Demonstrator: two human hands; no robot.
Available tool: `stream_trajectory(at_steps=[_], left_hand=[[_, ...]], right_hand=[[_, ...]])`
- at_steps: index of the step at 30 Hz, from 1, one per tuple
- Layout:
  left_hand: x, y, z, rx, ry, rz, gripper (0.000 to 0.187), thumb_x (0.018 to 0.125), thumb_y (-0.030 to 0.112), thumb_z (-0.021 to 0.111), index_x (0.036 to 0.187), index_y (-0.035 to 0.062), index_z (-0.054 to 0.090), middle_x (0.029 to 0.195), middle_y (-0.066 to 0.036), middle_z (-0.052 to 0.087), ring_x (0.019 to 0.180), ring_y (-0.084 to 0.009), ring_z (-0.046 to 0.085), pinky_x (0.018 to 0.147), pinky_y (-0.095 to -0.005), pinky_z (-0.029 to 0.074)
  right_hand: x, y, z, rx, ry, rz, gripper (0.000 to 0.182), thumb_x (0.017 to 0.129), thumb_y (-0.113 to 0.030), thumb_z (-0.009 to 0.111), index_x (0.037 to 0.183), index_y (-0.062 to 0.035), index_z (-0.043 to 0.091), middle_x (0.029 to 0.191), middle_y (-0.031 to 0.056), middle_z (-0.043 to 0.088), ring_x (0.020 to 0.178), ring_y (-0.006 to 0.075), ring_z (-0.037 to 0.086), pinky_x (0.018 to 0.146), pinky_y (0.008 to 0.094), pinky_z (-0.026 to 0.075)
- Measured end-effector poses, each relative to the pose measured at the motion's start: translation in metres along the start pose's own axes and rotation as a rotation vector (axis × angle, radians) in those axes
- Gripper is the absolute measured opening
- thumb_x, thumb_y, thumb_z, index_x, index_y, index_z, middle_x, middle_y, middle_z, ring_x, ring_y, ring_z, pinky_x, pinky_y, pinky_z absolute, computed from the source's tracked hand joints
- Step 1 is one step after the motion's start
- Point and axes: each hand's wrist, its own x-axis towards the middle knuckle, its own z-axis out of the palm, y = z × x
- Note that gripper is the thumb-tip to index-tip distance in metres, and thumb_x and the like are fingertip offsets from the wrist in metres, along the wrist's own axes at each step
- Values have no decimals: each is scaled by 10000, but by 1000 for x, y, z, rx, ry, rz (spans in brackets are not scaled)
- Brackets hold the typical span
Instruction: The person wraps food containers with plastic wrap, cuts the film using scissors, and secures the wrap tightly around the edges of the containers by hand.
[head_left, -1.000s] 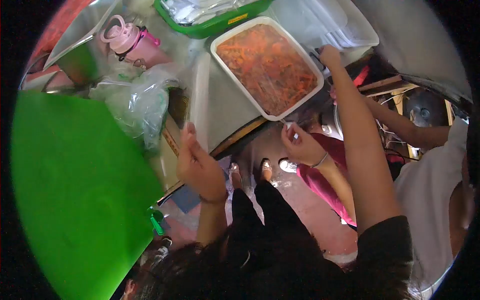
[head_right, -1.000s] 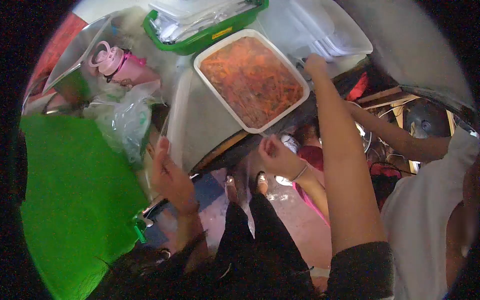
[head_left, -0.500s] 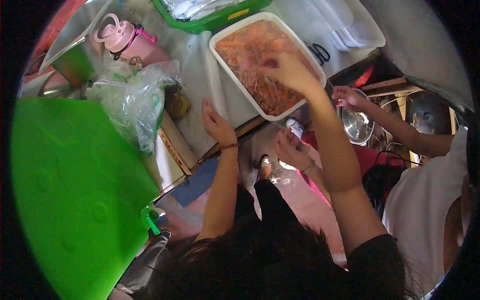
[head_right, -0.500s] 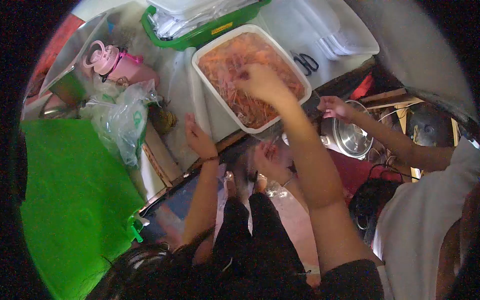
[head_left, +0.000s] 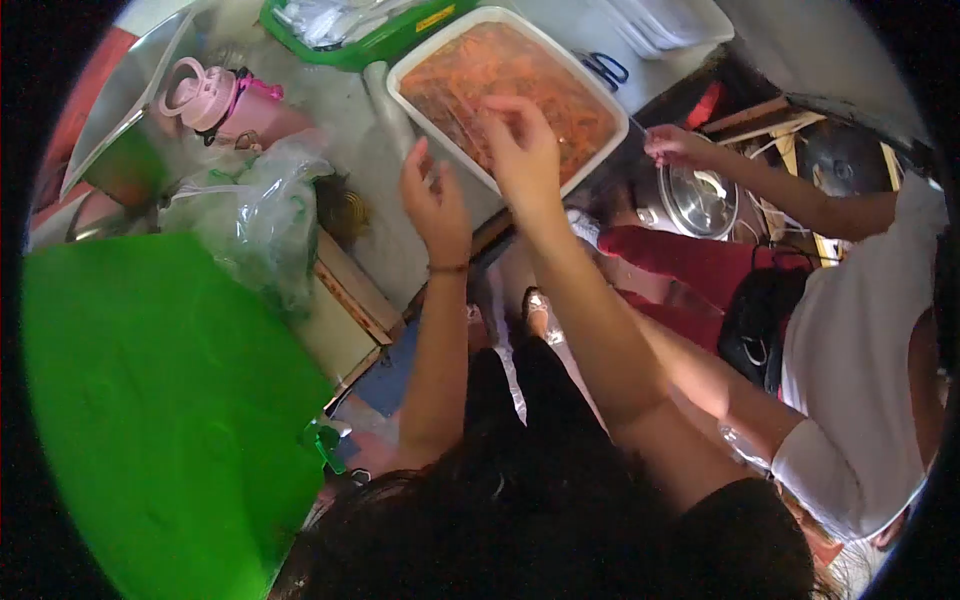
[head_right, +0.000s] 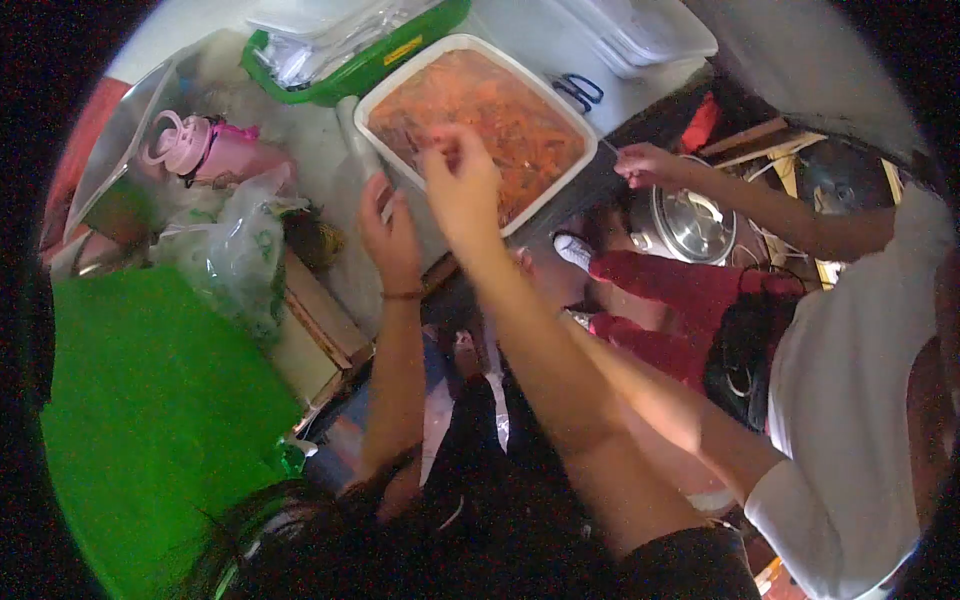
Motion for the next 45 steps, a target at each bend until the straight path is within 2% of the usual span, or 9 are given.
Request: stream_trajectory(at_steps=[4,7,11,14,25,30,34,37,45], left_hand=[[7,-10,20,-296,-239,-523,401,889,222,476,1161,-54,375,882,-155,561,691,-200,587,623,-293,496],[1,-28,26,-313,-323,-575,365,900,264,464,1064,-53,387,817,-136,551,547,-162,558,497,-257,491],[-6,-31,28,-373,-339,-671,323,898,288,469,977,-17,394,770,-109,533,563,-150,552,506,-279,499],[-8,-32,28,-416,-335,-689,328,896,303,473,973,-7,394,738,-82,509,546,-136,530,491,-274,495],[-1,-32,23,-401,-414,-600,238,903,262,458,873,27,437,722,-37,474,576,-102,475,518,-265,482],[-8,-23,26,-650,-289,-725,155,906,191,431,873,40,433,723,-29,471,600,-99,467,565,-263,476],[-17,-35,30,-663,-247,-627,136,912,165,408,882,32,417,739,-51,497,600,-117,503,542,-273,485],[-17,-34,30,-360,-288,-499,139,919,157,382,882,24,398,727,-74,519,579,-145,545,504,-289,494],[-12,-38,37,-376,-341,-596,175,932,193,349,914,27,401,687,-72,513,552,-161,556,489,-291,503]], right_hand=[[-107,-18,-27,342,56,273,93,851,-43,468,941,-61,482,805,-23,456,675,48,416,584,189,371],[-180,-3,-45,124,-214,557,112,831,-58,502,941,-39,514,840,18,517,772,80,481,671,214,408],[-218,16,-72,-26,-372,804,157,801,-65,534,948,-11,541,846,70,578,830,129,537,740,254,430],[-214,31,-85,-156,-391,532,158,796,-60,532,944,-4,542,812,79,587,773,137,554,718,263,440],[-150,-5,-58,8,-389,327,143,813,-55,510,944,-1,527,810,59,570,766,113,544,686,237,432],[-140,4,-57,19,-286,295,224,821,-31,494,1045,-37,483,875,48,539,805,107,534,668,217,433],[-126,12,-63,288,-9,378,335,811,-8,465,1130,-72,385,969,68,468,823,136,518,659,233,437],[-114,11,-61,449,181,477,333,808,-1,452,1127,-71,385,961,83,469,846,152,517,655,241,441],[-100,35,-49,538,179,655,350,855,-46,448,1186,23,362,1082,149,478,935,221,537,811,294,451]])
